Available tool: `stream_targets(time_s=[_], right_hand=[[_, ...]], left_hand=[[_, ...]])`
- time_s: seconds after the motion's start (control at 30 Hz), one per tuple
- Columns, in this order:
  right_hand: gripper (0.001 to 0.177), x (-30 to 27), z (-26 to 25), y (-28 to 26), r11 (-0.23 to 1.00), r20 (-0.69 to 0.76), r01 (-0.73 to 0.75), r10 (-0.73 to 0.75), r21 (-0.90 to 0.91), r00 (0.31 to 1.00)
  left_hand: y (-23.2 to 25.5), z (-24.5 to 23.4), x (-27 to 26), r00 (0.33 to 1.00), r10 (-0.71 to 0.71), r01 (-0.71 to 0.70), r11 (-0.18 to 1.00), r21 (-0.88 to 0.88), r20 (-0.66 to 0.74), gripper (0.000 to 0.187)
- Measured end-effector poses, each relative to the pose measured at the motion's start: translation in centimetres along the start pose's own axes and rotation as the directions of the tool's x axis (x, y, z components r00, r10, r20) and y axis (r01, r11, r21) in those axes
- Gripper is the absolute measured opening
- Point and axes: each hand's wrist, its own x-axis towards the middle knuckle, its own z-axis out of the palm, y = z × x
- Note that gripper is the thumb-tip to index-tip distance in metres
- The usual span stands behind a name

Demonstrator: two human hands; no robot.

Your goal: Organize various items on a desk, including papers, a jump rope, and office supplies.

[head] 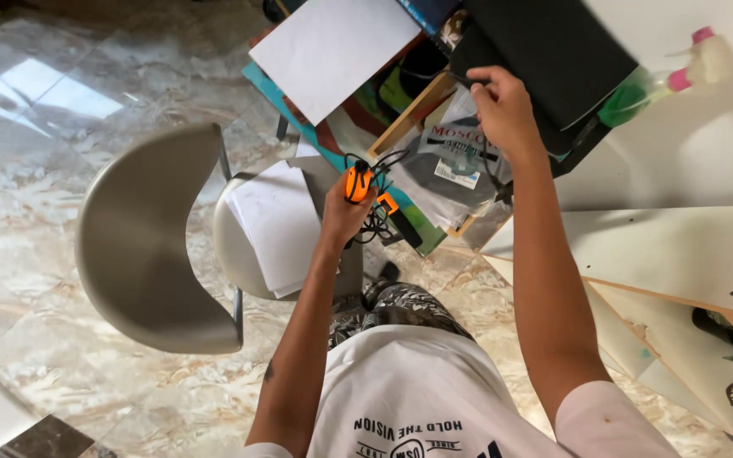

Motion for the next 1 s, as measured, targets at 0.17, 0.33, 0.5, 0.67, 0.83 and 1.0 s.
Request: stream_targets(time_s=[0.17, 0.33, 0.5, 0.67, 0.83, 1.0], right_hand=[[0.024, 4.7, 0.0, 3.8, 0.985, -0.171, 0.082, -0.056, 0.151, 0.984], [0.030, 10.5, -0.9, 3.1, 0.941, 0.035, 0.106, -0.124, 0.322, 0.992], [0.031, 18.7, -1.2, -1.6, 0.931, 0.370, 0.340, -0.364, 0.130, 0.855], [0.029, 24.8, -3.7, -5.5, 0.771, 0.271, 0.460, -0.375, -0.440, 0.887], [0.017, 28.0, -4.6, -2.9, 0.699, 0.182, 0.512, -0.493, -0.499, 0.851], [0.029, 28.2, -3.7, 2.3, 0.845, 0.090, 0.425, -0.420, -0.326, 0.903]], left_hand=[[1.1, 1.4, 2.8, 0.999, -0.005, -0.002, 0.990, -0.142, -0.050, 0.024], [1.5, 3.9, 6.0, 0.970, 0.211, -0.229, 0.961, -0.158, -0.119, 0.023], [4.9, 6.6, 9.0, 0.972, 0.120, -0.147, 0.981, -0.126, -0.202, 0.021], [5.3, 8.3, 10.9, 0.973, 0.052, -0.089, 0.984, -0.157, -0.226, 0.022], [5.2, 9.4, 12.1, 0.968, 0.010, -0.056, 0.982, -0.178, -0.249, 0.022], [5.7, 9.7, 13.1, 0.966, -0.061, 0.009, 0.979, -0.203, -0.250, 0.021]])
